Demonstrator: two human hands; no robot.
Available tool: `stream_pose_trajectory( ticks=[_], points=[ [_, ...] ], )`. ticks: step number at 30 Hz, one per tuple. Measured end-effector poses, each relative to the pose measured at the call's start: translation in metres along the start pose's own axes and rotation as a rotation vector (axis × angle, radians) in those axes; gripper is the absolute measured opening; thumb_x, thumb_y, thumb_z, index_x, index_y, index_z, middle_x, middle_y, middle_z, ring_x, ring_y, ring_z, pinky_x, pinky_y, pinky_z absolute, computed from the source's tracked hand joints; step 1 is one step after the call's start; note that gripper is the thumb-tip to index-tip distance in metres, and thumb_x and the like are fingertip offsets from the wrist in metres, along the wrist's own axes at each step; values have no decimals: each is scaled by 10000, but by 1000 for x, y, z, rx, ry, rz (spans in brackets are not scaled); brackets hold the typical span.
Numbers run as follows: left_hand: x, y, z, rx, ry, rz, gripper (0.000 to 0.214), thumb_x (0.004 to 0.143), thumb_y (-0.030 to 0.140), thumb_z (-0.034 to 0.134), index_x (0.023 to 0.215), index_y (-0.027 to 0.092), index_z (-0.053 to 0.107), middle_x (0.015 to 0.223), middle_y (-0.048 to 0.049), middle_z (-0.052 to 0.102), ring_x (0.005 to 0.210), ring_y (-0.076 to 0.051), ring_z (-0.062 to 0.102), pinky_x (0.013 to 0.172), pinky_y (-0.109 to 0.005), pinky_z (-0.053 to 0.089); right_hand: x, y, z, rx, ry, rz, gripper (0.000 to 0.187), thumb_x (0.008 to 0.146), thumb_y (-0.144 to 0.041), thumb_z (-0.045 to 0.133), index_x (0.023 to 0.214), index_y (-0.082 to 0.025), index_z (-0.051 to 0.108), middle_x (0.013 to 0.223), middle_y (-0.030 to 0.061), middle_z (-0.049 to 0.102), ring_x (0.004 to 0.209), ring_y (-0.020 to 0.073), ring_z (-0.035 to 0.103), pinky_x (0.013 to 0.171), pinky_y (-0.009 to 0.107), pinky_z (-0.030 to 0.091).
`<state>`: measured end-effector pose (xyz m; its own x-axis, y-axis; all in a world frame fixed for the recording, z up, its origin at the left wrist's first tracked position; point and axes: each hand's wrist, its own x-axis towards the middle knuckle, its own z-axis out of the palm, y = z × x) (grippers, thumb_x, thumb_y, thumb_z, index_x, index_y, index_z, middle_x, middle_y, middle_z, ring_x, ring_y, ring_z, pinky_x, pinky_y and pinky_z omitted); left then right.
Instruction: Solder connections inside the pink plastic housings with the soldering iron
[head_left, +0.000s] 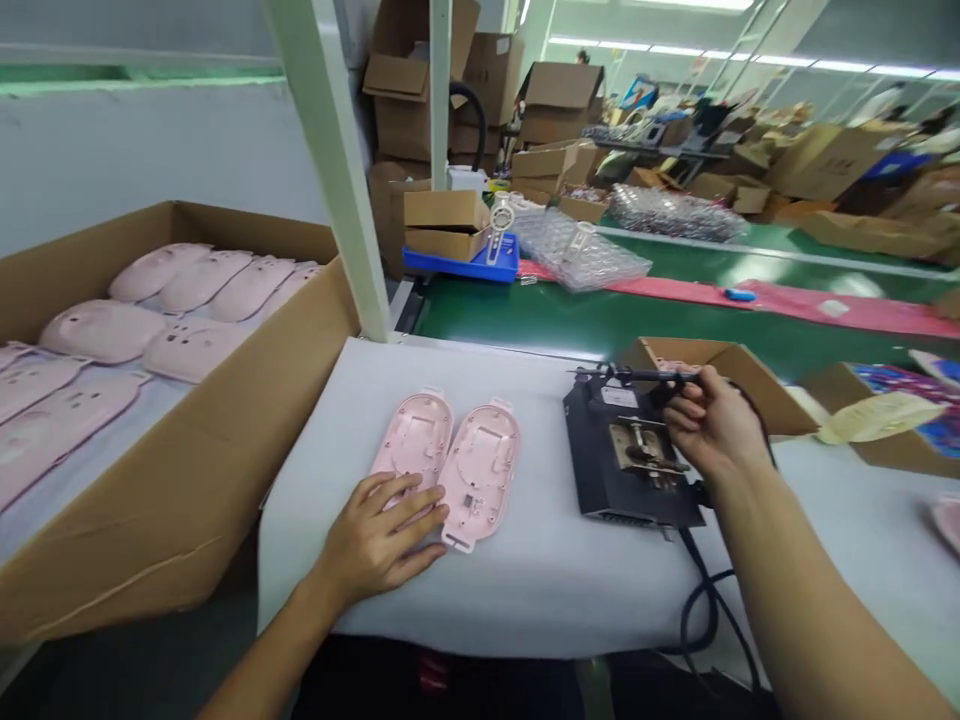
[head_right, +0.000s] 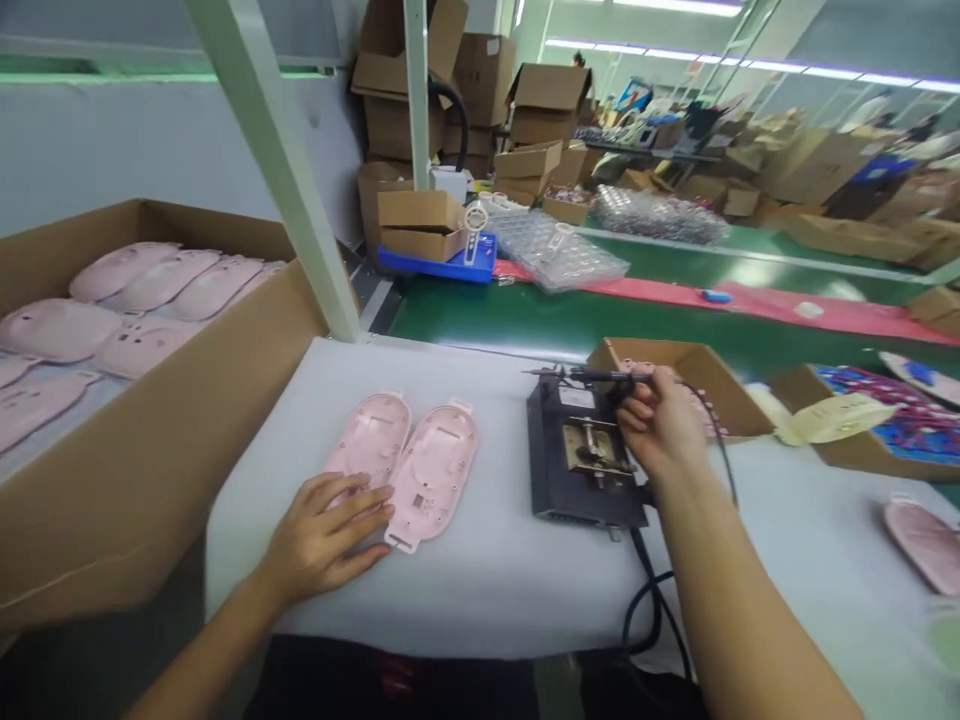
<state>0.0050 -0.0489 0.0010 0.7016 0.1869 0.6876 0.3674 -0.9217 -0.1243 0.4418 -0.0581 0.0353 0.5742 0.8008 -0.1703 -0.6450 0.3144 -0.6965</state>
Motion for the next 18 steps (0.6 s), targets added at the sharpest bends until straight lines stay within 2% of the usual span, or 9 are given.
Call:
stream_pose_trajectory(
  ticks=[5,8,10,12,14,16,17,18],
  points=[
    [4,-5,0,-2,-4,7,231,941,249,675,1162,184,684,1283,29,643,1155,-244,569,946,-430,433,9,-8,7,49,7,7,236,1051,-297,455,946,-102,535,622,-54,350,364,22,257,298,149,141],
    [4,-7,1,-9,5,18,216,953,238,656,1160,185,687,1292,36,636,1140,-237,577,927,-424,441,9,-27,15,50,19,-136,217,1037,-317,493,971,-116,541,635,-52,392,377,26,269,306,153,127],
    [3,-7,1,-15,6,19,205,957,218,650,1155,182,686,1286,33,638,1135,-231,577,919,-417,448,0,-42,20,125,2,-257,241,1061,-356,430,966,-155,524,635,-51,403,400,41,280,338,169,153],
    [1,-7,2,-13,-12,16,233,932,187,675,1165,182,683,1286,26,638,1139,-229,572,924,-412,454,-17,-50,23,251,-16,-317,280,1064,-409,395,926,-187,494,607,-48,378,416,64,261,374,201,149],
    [-1,-6,3,-10,-29,14,265,905,163,700,1168,177,683,1271,15,646,1137,-230,571,924,-408,458,-42,-45,25,312,-37,-325,281,968,-391,592,839,-195,436,545,-57,292,412,70,204,388,216,120],
    [-3,-5,3,-11,-29,11,253,899,155,707,1150,172,683,1255,15,654,1123,-223,569,912,-400,458,-73,-25,24,219,-100,-365,457,774,-258,797,759,-185,346,496,-68,207,395,61,168,376,209,129],
    [-3,-5,4,-12,-29,10,245,896,150,710,1139,170,682,1254,18,654,1114,-217,568,904,-395,458,-89,-12,22,121,-152,-394,464,759,-247,805,749,-182,346,480,-61,212,388,70,189,374,211,175],
    [-3,-4,4,-11,-27,8,246,890,146,718,1132,170,680,1259,25,651,1105,-209,568,896,-389,458,-104,2,19,-3,-205,-426,378,777,-285,787,754,-191,422,459,-50,255,371,87,222,365,222,224]
  ],
)
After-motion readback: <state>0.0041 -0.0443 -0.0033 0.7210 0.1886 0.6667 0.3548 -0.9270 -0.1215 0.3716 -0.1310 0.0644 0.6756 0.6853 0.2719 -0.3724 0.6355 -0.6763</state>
